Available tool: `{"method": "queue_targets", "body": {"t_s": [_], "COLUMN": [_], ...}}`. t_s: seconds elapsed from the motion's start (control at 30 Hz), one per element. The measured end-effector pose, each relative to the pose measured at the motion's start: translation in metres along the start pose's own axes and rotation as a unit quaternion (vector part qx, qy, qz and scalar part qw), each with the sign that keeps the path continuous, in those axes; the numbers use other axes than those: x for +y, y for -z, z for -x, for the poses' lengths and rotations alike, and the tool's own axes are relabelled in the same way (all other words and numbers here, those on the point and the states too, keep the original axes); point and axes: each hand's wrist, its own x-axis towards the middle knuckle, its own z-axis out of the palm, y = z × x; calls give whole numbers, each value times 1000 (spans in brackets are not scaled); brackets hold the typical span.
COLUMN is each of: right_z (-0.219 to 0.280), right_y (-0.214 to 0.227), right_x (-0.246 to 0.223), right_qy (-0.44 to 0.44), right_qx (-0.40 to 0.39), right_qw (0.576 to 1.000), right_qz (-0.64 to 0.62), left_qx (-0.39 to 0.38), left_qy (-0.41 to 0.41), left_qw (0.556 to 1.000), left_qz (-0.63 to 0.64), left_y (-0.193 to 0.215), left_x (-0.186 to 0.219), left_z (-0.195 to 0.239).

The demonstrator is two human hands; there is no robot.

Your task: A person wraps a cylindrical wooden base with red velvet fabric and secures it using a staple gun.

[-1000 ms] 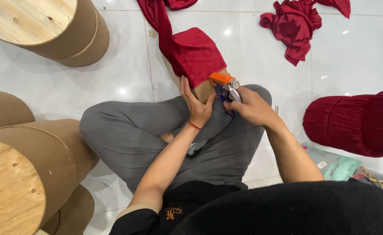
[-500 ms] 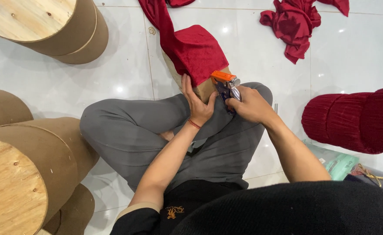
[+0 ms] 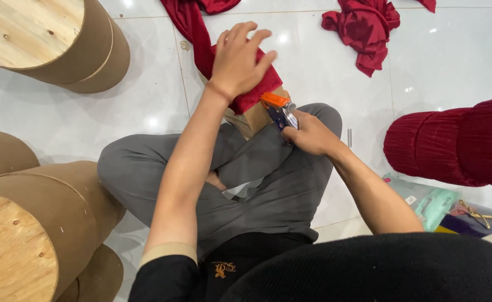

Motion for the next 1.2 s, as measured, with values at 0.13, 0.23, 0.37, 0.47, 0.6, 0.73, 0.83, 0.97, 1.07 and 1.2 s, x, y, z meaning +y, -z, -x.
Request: {"method": "queue_targets", "body": {"t_s": [0.13,0.23,0.37,0.47,0.6,0.73,0.83,0.97,1.07,1.2], "right_z": [2,1,0,2,0,-1,-4,-9,-12,1], "right_y": [-1,0,5,-1,-4,-11,-16,-24,-25,-11], "right_x": [-5,-3,-8,-6,4,6,13,17,18,-3], "right_qy": [-10,2,22,31,75,75,81,113,128,47], "right_qx": [2,6,16,28,76,100,132,174,183,64], "right_qw": [1000,999,993,994,984,983,977,970,968,996], "right_qz": [-3,46,112,98,141,135,144,125,117,46], "left_qx": [-212,-187,-159,-169,-187,-163,-159,-174,-177,-189], "left_qy": [105,117,120,132,153,146,140,158,157,167], "left_qw": [964,968,973,970,963,965,968,964,964,962], "left_qz": [-118,-118,-119,-114,-121,-143,-134,-124,-121,-108], "left_y": [-50,-44,-41,-45,-44,-50,-48,-44,-43,-34], "left_x": [-18,-9,-6,-6,-2,-2,0,-3,-7,-13], "left_z": [-10,-8,-10,-4,-6,-5,-6,-8,-11,-13]}}
